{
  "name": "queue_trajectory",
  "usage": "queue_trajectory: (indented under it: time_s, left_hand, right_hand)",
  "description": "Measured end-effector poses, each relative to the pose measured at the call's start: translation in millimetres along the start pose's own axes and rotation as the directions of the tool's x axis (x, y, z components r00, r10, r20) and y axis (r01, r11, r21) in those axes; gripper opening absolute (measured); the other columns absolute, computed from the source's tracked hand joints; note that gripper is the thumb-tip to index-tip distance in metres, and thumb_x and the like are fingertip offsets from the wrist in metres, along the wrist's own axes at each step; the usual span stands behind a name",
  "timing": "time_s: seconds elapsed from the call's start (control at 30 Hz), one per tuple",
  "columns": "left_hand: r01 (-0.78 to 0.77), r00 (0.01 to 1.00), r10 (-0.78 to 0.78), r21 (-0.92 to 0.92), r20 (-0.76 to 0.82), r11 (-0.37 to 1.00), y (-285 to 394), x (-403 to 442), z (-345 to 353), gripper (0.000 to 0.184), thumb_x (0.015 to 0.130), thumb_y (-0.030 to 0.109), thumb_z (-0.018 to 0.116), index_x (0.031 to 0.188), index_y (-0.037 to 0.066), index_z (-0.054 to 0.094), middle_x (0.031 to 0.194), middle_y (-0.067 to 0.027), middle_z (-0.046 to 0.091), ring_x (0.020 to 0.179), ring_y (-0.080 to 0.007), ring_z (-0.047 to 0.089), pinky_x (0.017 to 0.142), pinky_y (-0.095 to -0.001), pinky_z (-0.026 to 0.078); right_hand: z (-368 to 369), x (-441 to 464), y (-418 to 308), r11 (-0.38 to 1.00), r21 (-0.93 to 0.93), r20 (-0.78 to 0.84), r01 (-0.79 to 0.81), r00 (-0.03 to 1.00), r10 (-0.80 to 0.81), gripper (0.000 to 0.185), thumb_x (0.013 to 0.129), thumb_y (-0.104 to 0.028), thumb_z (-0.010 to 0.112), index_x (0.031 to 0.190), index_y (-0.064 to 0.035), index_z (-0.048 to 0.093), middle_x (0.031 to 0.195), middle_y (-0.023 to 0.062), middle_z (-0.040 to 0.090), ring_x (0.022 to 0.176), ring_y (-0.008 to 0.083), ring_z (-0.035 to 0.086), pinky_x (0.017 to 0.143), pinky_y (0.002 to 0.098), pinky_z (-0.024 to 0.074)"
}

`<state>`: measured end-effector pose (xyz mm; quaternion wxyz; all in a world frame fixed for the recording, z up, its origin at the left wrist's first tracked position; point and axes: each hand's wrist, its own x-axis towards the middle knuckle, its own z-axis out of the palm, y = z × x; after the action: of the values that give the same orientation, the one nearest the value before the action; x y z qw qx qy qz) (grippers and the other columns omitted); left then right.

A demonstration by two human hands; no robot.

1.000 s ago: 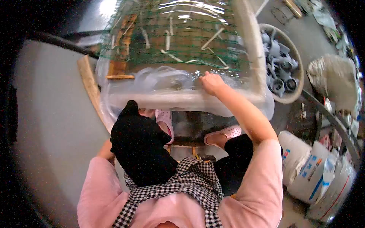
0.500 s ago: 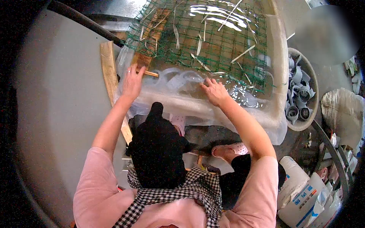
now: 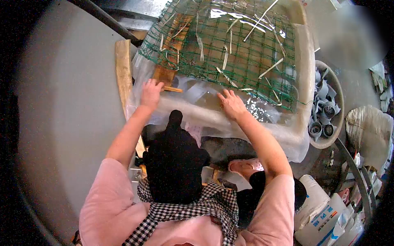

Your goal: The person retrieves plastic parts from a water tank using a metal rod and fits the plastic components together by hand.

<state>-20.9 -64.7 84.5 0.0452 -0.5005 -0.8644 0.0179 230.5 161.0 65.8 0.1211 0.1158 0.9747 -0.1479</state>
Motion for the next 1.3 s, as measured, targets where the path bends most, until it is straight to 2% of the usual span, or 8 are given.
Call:
queue_trajectory:
  time_s: [0.27, 0.37, 0.57, 0.63, 0.7, 0.73, 0.87, 1.3]
  left_hand:
    - [0.023, 0.999, -0.019, -0.132, 0.031, 0.991, -12.9, -17.4, -13.0, 0.017, 0.077, 0.025, 0.062, 0.084, 0.009, 0.065, 0.086, -0.0103, 0.058, 0.092, -0.0284, 0.053, 0.079, -0.0405, 0.042]
    - [0.001, 0.998, 0.011, -0.217, 0.054, 0.976, -14.2, -23.5, -6.1, 0.028, 0.075, 0.032, 0.064, 0.088, 0.007, 0.067, 0.085, -0.0113, 0.061, 0.088, -0.0313, 0.054, 0.077, -0.0410, 0.043]
    - [0.405, 0.914, -0.349, -0.469, 0.206, 0.785, -23.5, 11.9, -13.2, 0.053, 0.080, 0.044, 0.063, 0.098, -0.006, 0.059, 0.080, -0.0166, 0.062, 0.068, -0.0308, 0.061, 0.065, -0.0386, 0.048]
    - [0.538, 0.825, -0.548, -0.490, 0.140, 0.686, -18.8, 28.0, -8.2, 0.059, 0.080, 0.045, 0.064, 0.101, -0.009, 0.055, 0.080, -0.0181, 0.062, 0.066, -0.0283, 0.063, 0.062, -0.0362, 0.051]
    - [0.669, 0.621, -0.531, -0.743, 0.577, -0.024, -12.4, 49.0, -13.2, 0.066, 0.079, 0.046, 0.066, 0.103, -0.013, 0.047, 0.082, -0.0200, 0.058, 0.068, -0.0237, 0.064, 0.059, -0.0310, 0.055]
    - [0.662, 0.614, -0.487, -0.741, 0.621, -0.111, -11.1, 56.2, -10.2, 0.049, 0.085, 0.031, 0.064, 0.101, -0.010, 0.044, 0.085, -0.0206, 0.057, 0.069, -0.0252, 0.064, 0.057, -0.0300, 0.058]
    - [0.473, 0.710, -0.456, -0.843, 0.538, -0.258, -15.6, 67.7, 16.4, 0.019, 0.091, 0.008, 0.051, 0.097, -0.006, 0.039, 0.082, -0.0190, 0.056, 0.068, -0.0270, 0.063, 0.061, -0.0358, 0.059]
    - [0.559, 0.687, -0.333, -0.762, 0.646, -0.326, 9.4, 15.2, -18.8, 0.021, 0.089, 0.007, 0.054, 0.094, -0.010, 0.043, 0.087, -0.0241, 0.058, 0.073, -0.0313, 0.065, 0.060, -0.0346, 0.059]
  right_hand:
    - [-9.4, -7.6, 11.8, 0.992, 0.117, -0.040, 0.038, 0.999, -0.033, 0.042, 0.082, -0.015, 0.053, 0.124, -0.0078, 0.049, 0.128, 0.0178, 0.044, 0.117, 0.0335, 0.044, 0.092, 0.0399, 0.0428]
    - [-37.7, -30.1, 33.4, 0.984, 0.115, 0.079, -0.135, 0.989, 0.126, 0.044, 0.080, -0.013, 0.055, 0.124, -0.0075, 0.049, 0.128, 0.0175, 0.044, 0.118, 0.0326, 0.043, 0.093, 0.0403, 0.0405]
    - [-24.7, -73.5, 136.7, 0.721, -0.356, -0.297, -0.594, 0.804, 0.515, 0.095, 0.067, -0.033, 0.076, 0.142, -0.0149, 0.021, 0.134, 0.0242, 0.034, 0.125, 0.0421, 0.033, 0.098, 0.0545, 0.0312]
    - [-39.9, -76.1, 138.4, 0.774, -0.189, -0.068, -0.604, 0.795, 0.603, 0.103, 0.061, -0.036, 0.079, 0.143, -0.0194, 0.019, 0.134, 0.0235, 0.033, 0.124, 0.0412, 0.035, 0.095, 0.0572, 0.0339]
    - [-49.9, -76.0, 140.5, 0.815, -0.152, 0.068, -0.560, 0.816, 0.574, 0.101, 0.063, -0.035, 0.078, 0.144, -0.0231, 0.017, 0.130, 0.0222, 0.039, 0.119, 0.0385, 0.041, 0.091, 0.0536, 0.0386]
    - [-51.7, -77.4, 137.3, 0.854, -0.200, 0.150, -0.481, 0.846, 0.512, 0.101, 0.063, -0.035, 0.078, 0.143, -0.0229, 0.017, 0.126, 0.0210, 0.043, 0.116, 0.0369, 0.043, 0.090, 0.0505, 0.0393]
    - [-46.5, -81.3, 145.9, 0.878, -0.362, 0.145, -0.312, 0.912, 0.384, 0.096, 0.062, -0.037, 0.077, 0.141, -0.0237, 0.025, 0.114, 0.0149, 0.053, 0.110, 0.0298, 0.048, 0.088, 0.0418, 0.0399]
    - [-70.6, -155.5, 148.2, 0.951, -0.168, 0.112, -0.261, 0.953, 0.281, 0.091, 0.059, -0.039, 0.077, 0.138, -0.0243, 0.034, 0.107, 0.0147, 0.055, 0.106, 0.0321, 0.049, 0.087, 0.0424, 0.0433]
